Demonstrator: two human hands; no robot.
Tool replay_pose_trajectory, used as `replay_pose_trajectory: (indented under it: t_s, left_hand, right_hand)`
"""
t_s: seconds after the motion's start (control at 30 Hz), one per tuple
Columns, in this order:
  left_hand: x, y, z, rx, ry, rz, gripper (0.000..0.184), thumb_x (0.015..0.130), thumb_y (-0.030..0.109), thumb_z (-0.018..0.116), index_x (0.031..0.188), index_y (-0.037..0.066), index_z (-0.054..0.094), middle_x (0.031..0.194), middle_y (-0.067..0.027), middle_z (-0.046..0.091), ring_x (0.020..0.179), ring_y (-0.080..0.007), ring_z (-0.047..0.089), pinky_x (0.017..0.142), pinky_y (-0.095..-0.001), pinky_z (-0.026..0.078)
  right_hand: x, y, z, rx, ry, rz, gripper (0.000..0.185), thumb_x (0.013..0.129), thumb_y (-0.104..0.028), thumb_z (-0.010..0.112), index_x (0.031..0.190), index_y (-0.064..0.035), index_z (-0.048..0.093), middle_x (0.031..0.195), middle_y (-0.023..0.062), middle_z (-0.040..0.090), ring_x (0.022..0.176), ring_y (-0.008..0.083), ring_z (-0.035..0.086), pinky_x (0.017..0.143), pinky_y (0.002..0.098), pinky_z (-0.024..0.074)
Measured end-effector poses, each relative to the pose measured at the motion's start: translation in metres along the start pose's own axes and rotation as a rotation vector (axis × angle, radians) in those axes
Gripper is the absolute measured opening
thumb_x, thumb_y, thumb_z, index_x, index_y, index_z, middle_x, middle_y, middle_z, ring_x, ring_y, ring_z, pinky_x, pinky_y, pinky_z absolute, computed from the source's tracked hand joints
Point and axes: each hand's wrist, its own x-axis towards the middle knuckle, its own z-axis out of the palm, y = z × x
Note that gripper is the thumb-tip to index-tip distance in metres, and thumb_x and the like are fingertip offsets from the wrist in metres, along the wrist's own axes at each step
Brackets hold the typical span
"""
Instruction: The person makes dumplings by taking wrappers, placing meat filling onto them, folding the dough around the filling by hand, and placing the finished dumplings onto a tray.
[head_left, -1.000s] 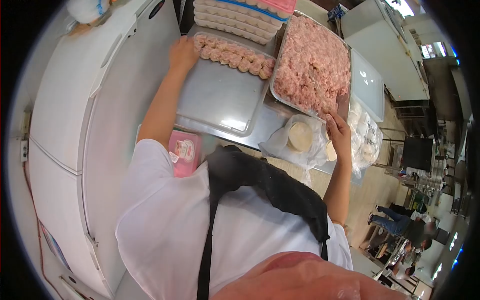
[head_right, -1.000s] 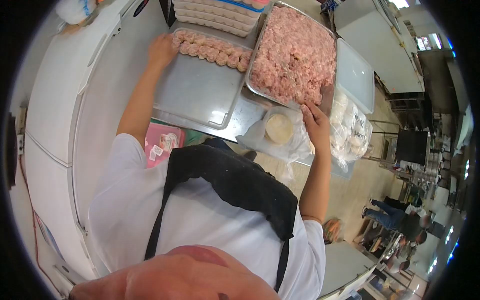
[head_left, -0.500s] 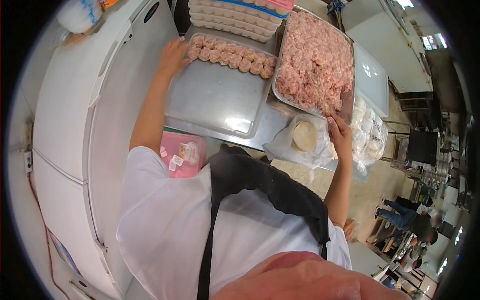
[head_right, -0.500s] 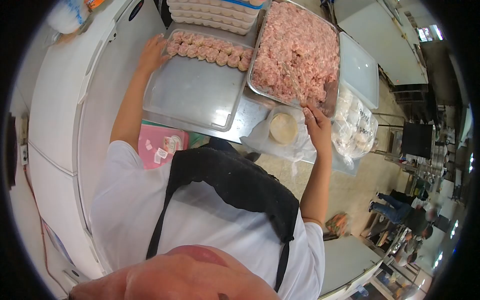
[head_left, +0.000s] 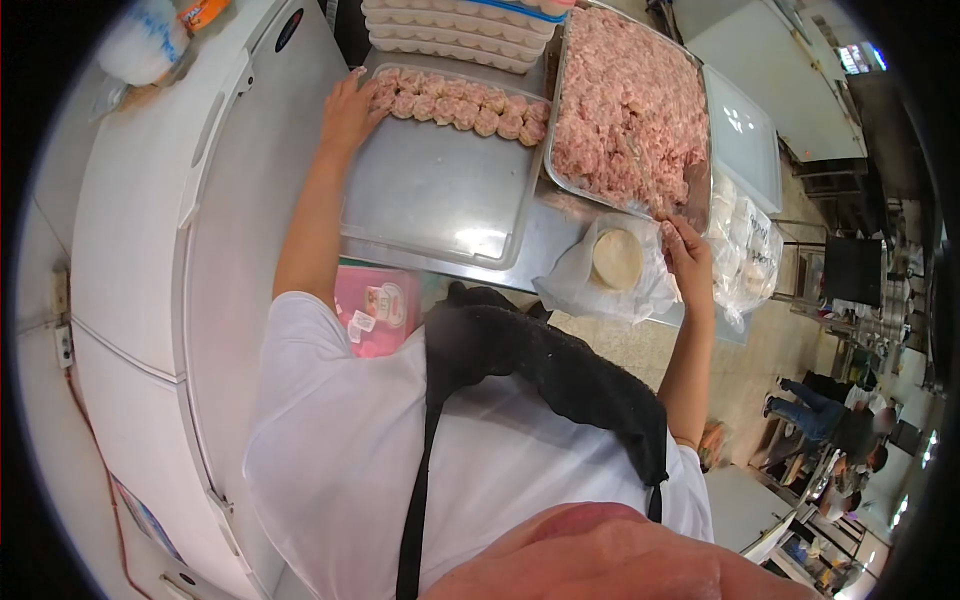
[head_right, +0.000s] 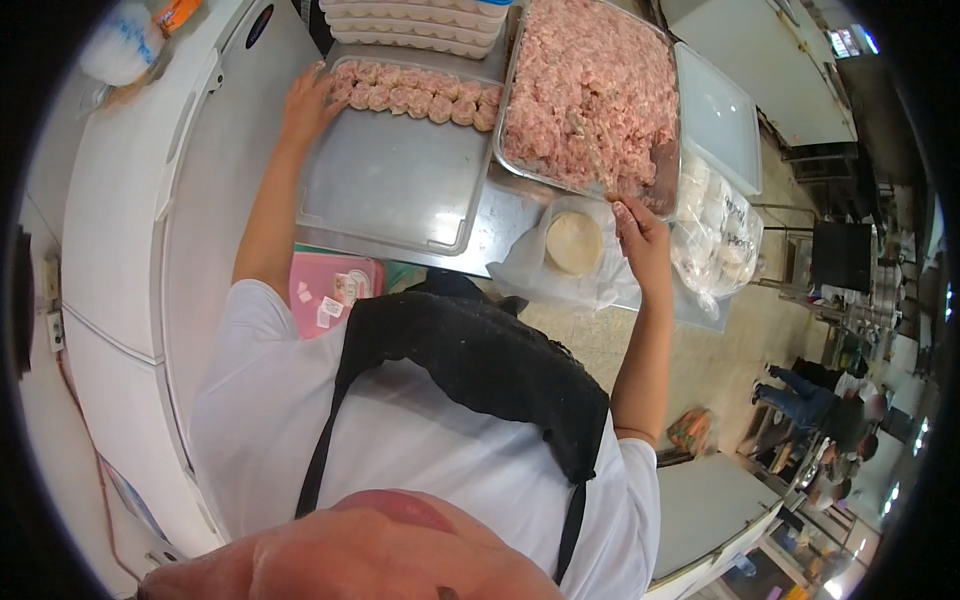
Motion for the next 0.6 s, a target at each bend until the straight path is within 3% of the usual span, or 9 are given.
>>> replay_pose_trajectory:
  t_s: [0.33, 0.43, 0.6]
  left_hand:
    - [-0.005, 0.009, -0.014, -0.024, -0.066, 0.057, 0.052, 0.072, 0.025, 0.076, 0.117, 0.011, 0.054, 0.142, -0.0133, 0.038, 0.124, -0.0335, 0.042, 0.098, -0.0464, 0.038]
    - [-0.005, 0.02, -0.015, -0.116, 0.041, 0.095, 0.051, 0.073, 0.028, 0.076, 0.114, 0.008, 0.054, 0.142, -0.015, 0.037, 0.125, -0.0354, 0.041, 0.102, -0.0464, 0.035]
    - [0.009, 0.014, 0.009, -0.091, -0.021, -0.065, 0.066, 0.072, 0.029, 0.076, 0.127, 0.009, 0.046, 0.144, -0.0166, 0.035, 0.129, -0.0342, 0.038, 0.104, -0.0442, 0.034]
  right_hand:
    - [0.001, 0.007, 0.001, 0.055, 0.0, 0.041, 0.026, 0.095, -0.022, 0.055, 0.11, -0.0037, 0.065, 0.063, -0.0052, 0.046, 0.05, 0.0017, 0.038, 0.044, 0.0176, 0.0289]
    - [0.0, 0.005, 0.005, 0.044, -0.008, 0.046, 0.025, 0.095, -0.022, 0.055, 0.11, -0.0041, 0.065, 0.063, -0.0052, 0.046, 0.05, 0.0015, 0.038, 0.044, 0.0176, 0.0289]
    - [0.001, 0.004, 0.01, 0.052, -0.039, 0.019, 0.025, 0.095, -0.022, 0.054, 0.109, -0.0044, 0.066, 0.063, -0.0052, 0.046, 0.05, 0.0017, 0.037, 0.044, 0.0178, 0.029]
